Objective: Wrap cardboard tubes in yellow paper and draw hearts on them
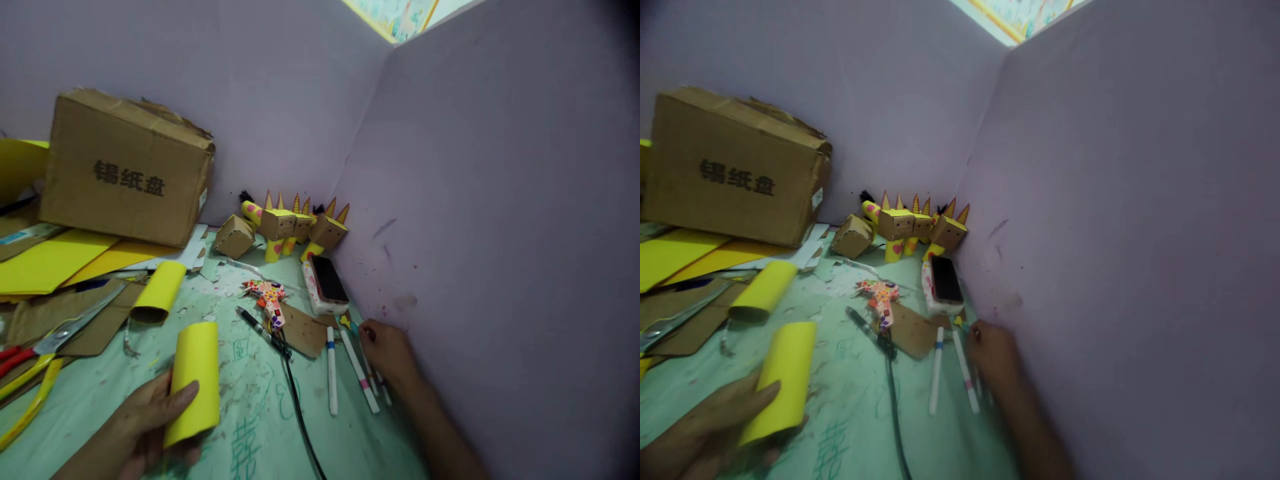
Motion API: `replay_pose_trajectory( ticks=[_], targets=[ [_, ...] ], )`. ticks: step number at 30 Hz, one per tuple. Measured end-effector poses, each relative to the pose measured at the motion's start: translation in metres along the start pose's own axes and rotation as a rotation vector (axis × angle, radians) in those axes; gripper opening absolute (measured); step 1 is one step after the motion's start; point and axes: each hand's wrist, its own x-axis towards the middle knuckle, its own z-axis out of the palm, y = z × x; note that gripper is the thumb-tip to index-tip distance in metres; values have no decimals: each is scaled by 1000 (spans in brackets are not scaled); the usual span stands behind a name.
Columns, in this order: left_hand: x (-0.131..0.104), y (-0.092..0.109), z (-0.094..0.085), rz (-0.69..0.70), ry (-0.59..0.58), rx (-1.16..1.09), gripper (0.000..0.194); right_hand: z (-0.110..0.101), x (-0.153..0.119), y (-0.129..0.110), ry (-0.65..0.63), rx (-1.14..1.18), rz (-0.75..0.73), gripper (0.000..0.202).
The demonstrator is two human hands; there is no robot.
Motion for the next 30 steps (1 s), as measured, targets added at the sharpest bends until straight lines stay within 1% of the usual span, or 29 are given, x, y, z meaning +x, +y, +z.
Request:
replay_pose_trajectory(
  ticks=[2,3,5,7,8,9,10,11,12,13,14,16,18,20,23,25,27,30],
  targets=[
    [1,0,-2,-49,-9,21,68,-10,0,-5,18,46,11,23],
    [1,1,-3,-69,-24,26,71,-15,-2,-12,44,83,3,23],
    [-2,2,-4,-63,-62,11,73,-23,-9,-34,127,178,-34,24],
    [-5,2,-4,-21,-131,-12,67,-27,-21,-68,349,389,-217,22],
    [-6,1,-4,16,-156,-27,64,-27,-29,-86,443,449,-360,20],
    [-7,1,-4,47,-188,-29,61,-26,-36,-105,520,461,-532,16],
    [-7,-1,-5,76,-214,-25,59,-23,-44,-122,592,441,-668,14],
    [-6,-2,-5,103,-235,-16,57,-19,-51,-138,629,440,-802,12],
    [-6,-4,-6,126,-249,-4,55,-14,-56,-150,652,460,-883,10],
    [-5,-5,-6,143,-256,6,53,-8,-60,-159,640,482,-962,13],
    [-4,-7,-7,156,-264,14,51,-3,-62,-164,613,494,-1032,18],
    [-3,-9,-8,173,-293,24,50,8,-62,-166,526,481,-1122,28],
    [-1,-11,-9,170,-330,29,49,15,-59,-160,428,439,-1167,33],
    [0,-12,-10,167,-332,21,49,18,-56,-154,363,425,-1180,33],
    [2,-12,-12,150,-320,20,50,18,-54,-152,349,473,-1174,29],
    [2,-11,-12,145,-340,34,51,18,-54,-154,374,515,-1166,24],
    [1,-10,-11,145,-352,43,50,18,-55,-158,382,577,-1099,20],
    [0,-10,-10,161,-326,77,48,19,-56,-165,324,667,-947,13]
  ],
)
